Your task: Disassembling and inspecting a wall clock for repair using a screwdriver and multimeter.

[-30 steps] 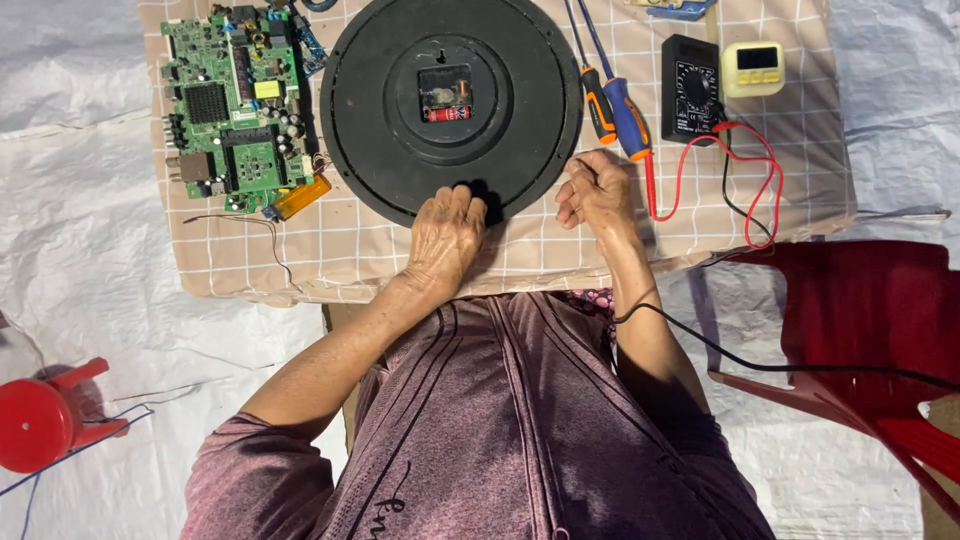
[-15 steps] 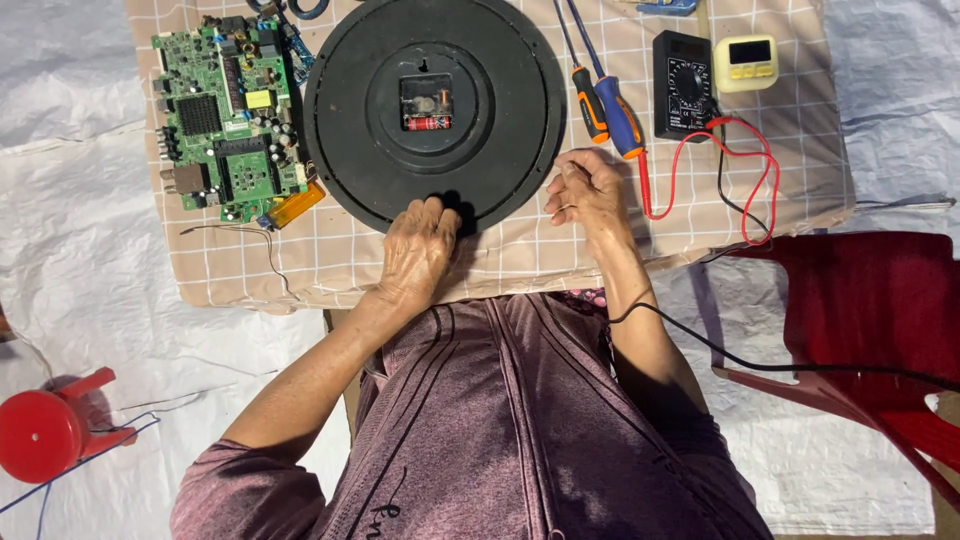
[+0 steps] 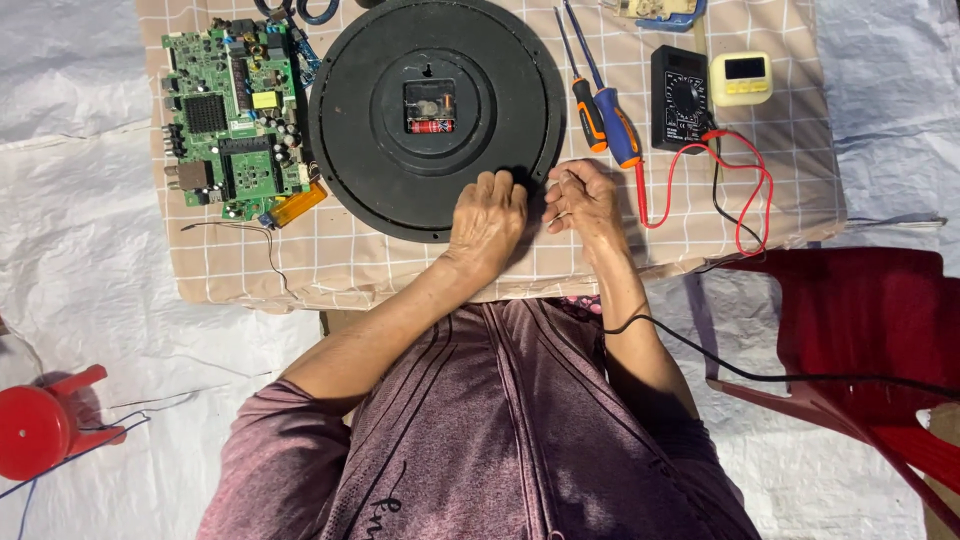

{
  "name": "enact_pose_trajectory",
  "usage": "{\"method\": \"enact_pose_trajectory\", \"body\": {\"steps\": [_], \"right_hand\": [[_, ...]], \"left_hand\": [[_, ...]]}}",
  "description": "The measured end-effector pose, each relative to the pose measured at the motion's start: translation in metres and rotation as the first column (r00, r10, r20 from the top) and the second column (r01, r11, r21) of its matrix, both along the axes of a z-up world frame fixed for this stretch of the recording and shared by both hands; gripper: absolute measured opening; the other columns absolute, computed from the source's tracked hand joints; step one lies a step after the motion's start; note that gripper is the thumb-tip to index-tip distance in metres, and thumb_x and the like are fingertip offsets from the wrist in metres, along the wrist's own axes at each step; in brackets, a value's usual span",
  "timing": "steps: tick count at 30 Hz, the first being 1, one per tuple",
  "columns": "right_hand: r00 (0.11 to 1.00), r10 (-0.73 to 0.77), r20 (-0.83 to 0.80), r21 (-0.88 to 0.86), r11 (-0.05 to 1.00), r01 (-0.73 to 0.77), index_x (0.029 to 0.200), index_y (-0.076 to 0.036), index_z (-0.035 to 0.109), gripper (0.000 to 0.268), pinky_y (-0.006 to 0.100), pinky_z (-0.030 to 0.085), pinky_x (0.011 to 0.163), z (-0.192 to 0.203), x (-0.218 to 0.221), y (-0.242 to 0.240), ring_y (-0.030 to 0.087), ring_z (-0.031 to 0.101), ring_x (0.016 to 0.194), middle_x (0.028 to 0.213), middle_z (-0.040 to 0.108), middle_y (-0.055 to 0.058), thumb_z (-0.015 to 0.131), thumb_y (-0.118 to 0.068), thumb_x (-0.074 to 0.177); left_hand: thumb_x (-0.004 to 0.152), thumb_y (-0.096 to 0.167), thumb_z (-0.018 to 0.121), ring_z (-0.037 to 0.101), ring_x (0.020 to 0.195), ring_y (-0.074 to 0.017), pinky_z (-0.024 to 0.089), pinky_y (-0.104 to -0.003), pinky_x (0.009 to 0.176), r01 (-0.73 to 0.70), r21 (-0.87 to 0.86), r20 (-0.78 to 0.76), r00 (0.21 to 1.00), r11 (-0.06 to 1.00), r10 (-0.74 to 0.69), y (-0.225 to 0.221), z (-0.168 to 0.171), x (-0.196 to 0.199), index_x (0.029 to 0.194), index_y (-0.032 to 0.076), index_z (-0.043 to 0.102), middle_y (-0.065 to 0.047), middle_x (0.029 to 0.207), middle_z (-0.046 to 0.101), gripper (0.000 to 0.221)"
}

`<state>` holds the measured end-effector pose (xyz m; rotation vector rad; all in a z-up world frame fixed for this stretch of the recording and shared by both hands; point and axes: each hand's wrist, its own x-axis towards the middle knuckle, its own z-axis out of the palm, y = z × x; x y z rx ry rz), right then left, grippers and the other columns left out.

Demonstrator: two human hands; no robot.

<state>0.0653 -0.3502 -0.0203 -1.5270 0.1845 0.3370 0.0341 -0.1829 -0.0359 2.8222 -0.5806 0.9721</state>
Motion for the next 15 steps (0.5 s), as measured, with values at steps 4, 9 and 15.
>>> {"method": "enact_pose_trajectory", "body": {"steps": [4,9,15], "right_hand": [[1.0,-0.001,-0.003,0.002,1.0,0.001,0.115,-0.001,0.061,0.022,0.026,0.061,0.042,0.004,-0.002,0.001,0.018,0.07,0.056,0.08,0.062,0.01,0.047,-0.015,0.106],[1.0,0.003,-0.008,0.0,1.0,-0.003,0.113,-0.001,0.062,0.02,0.025,0.06,0.041,0.0,-0.002,0.0,0.018,0.07,0.055,0.079,0.062,0.01,0.049,-0.014,0.105],[1.0,0.004,0.003,0.0,1.0,-0.004,0.112,-0.001,0.061,0.019,0.025,0.06,0.042,-0.002,0.0,0.001,0.018,0.07,0.056,0.079,0.063,0.011,0.05,-0.014,0.105]], "left_hand": [[0.084,0.008,0.061,0.05,0.067,-0.028,0.037,-0.039,0.057,-0.051,-0.012,0.0,0.999,0.999,0.051,-0.008,-0.009,0.006,0.077,0.01,0.059,-0.007,0.073,0.045,0.007],[0.085,0.009,0.062,0.052,0.069,-0.0278,0.041,-0.038,0.057,-0.08,-0.109,-0.099,0.993,0.991,0.069,-0.007,-0.009,0.002,0.079,0.009,0.06,-0.007,0.074,0.047,0.007],[0.084,0.01,0.064,0.053,0.07,-0.028,0.043,-0.038,0.057,-0.071,-0.129,-0.11,0.992,0.989,0.057,-0.003,-0.009,0.001,0.079,0.01,0.059,-0.007,0.075,0.047,0.007]]}}
